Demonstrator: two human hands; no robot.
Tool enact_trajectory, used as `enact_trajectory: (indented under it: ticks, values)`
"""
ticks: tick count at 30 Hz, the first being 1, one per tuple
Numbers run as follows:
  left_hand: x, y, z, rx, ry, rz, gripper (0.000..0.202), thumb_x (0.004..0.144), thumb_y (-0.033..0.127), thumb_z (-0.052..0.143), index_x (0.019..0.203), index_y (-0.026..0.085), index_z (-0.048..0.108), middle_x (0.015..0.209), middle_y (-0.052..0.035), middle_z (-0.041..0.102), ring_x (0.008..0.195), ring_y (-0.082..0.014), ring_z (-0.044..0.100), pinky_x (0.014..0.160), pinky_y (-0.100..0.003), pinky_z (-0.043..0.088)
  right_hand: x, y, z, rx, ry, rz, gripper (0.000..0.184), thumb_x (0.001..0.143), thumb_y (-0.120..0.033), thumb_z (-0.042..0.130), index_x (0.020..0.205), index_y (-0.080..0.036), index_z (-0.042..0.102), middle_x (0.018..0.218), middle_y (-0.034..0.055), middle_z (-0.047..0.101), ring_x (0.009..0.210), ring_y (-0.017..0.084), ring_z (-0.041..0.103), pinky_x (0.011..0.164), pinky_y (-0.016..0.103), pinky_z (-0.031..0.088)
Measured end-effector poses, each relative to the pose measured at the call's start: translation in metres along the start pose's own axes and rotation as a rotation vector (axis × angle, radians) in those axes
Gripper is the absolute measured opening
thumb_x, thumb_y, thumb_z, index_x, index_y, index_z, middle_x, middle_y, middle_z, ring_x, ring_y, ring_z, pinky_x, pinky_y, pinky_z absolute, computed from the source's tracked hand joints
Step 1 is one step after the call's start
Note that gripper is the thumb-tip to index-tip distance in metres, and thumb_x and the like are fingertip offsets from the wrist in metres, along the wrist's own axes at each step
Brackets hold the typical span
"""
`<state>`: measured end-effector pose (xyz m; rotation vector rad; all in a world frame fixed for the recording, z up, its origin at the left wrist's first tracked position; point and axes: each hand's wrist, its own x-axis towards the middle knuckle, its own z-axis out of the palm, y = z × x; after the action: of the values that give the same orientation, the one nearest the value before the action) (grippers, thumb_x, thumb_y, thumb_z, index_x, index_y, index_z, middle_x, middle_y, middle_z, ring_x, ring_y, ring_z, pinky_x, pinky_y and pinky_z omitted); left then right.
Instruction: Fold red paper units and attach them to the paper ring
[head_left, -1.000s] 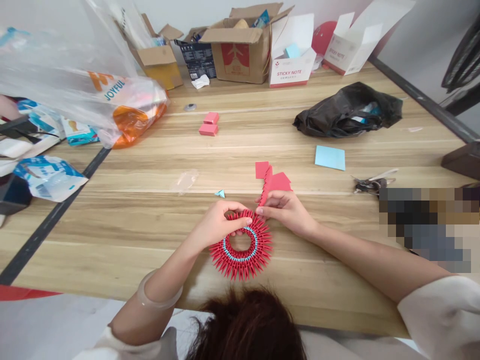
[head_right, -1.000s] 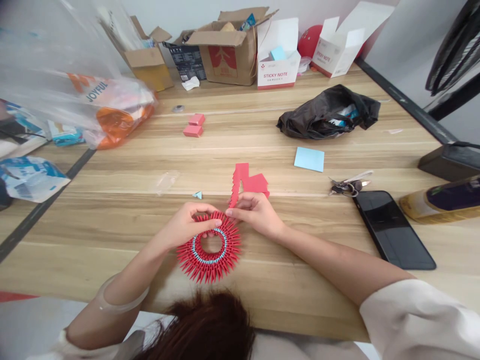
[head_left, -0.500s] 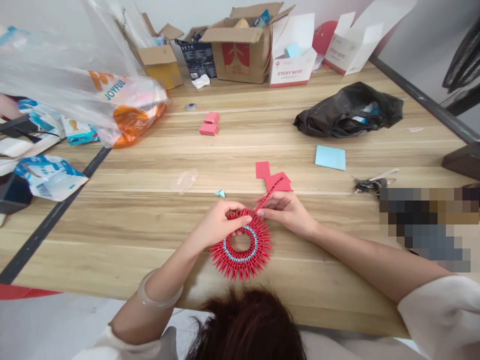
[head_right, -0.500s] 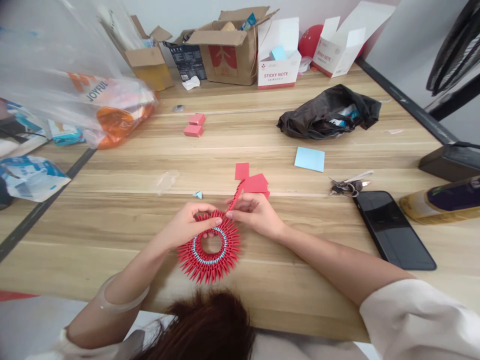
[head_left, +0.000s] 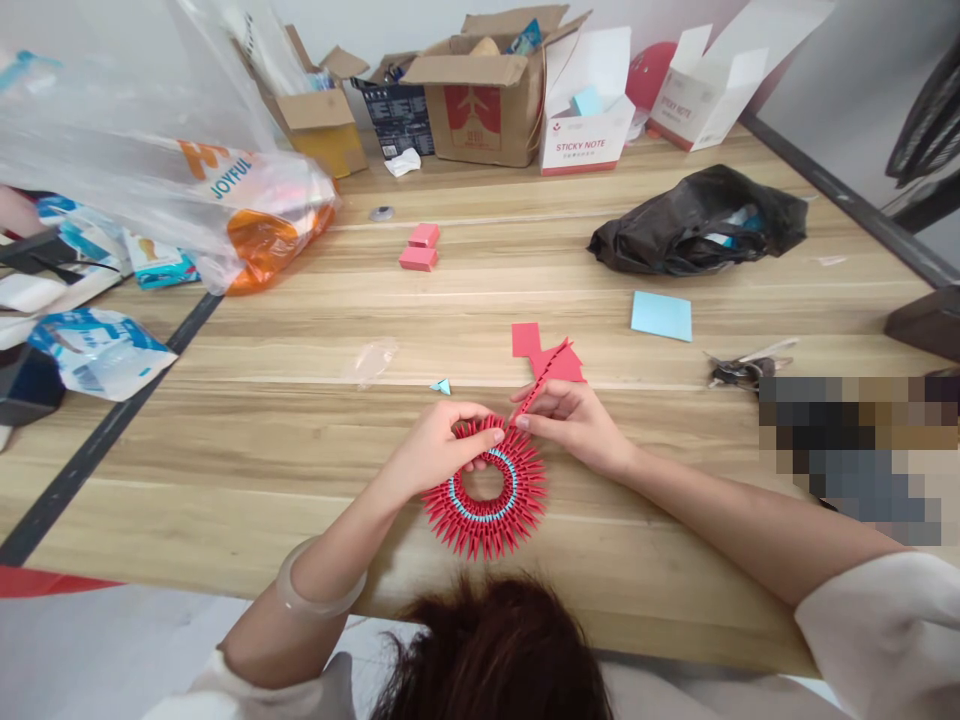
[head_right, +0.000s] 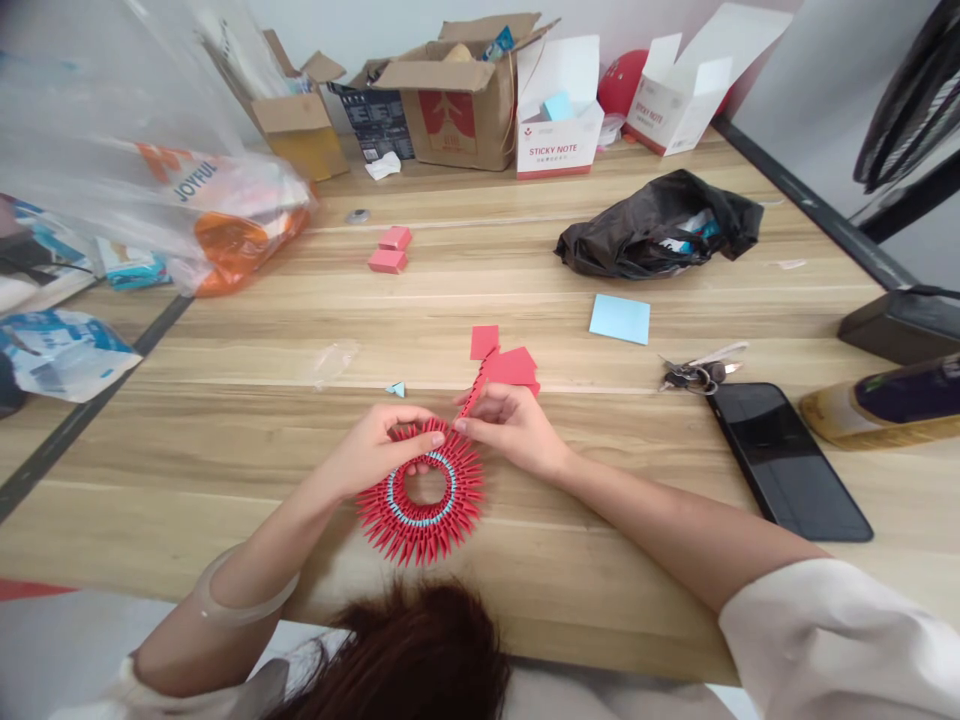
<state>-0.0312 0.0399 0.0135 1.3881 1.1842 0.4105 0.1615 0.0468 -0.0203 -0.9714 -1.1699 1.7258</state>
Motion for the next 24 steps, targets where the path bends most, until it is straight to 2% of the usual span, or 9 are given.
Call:
enact_trajectory:
  ticks: [12, 18, 24]
  values:
    - [0.0005, -0.0013, 0.0011, 0.017, 0.013, 0.0, 0.025, 0.08, 0.037, 0.059, 0.079, 0.012, 0.058, 0.069, 0.0004, 0.056, 0.054, -0.009, 0.058, 0.051, -0.019, 0.047, -0.0006, 0.0028, -0.0002, -0.069, -0.015, -0.046, 0.023, 0.067, -0.023, 0.075, 0.087, -0.017, 0.066, 0.078, 0.0017, 0.071, 0.07, 0.012, 0.066, 0.068, 0.026, 0.054]
    - [0.0013, -0.0023, 0.0024, 0.016, 0.011, -0.003, 0.026, 0.079, 0.037, 0.059, 0.08, 0.012, 0.059, 0.067, 0.0, 0.056, 0.054, -0.0098, 0.058, 0.051, -0.021, 0.048, 0.0003, 0.0046, 0.0002, -0.088, -0.068, -0.031, 0.022, 0.069, -0.024, 0.073, 0.09, -0.017, 0.066, 0.08, 0.0023, 0.07, 0.072, 0.012, 0.066, 0.071, 0.029, 0.055]
    - [0.0018, -0.0048, 0.0041, -0.024, 0.035, 0.015, 0.026, 0.079, 0.035, 0.06, 0.088, 0.011, 0.063, 0.072, -0.0015, 0.059, 0.055, -0.0089, 0.057, 0.054, -0.023, 0.051, -0.0019, 0.0043, 0.0037, -0.092, -0.066, -0.025, 0.021, 0.069, -0.024, 0.073, 0.087, -0.017, 0.065, 0.08, 0.0027, 0.07, 0.072, 0.012, 0.066, 0.072, 0.029, 0.055]
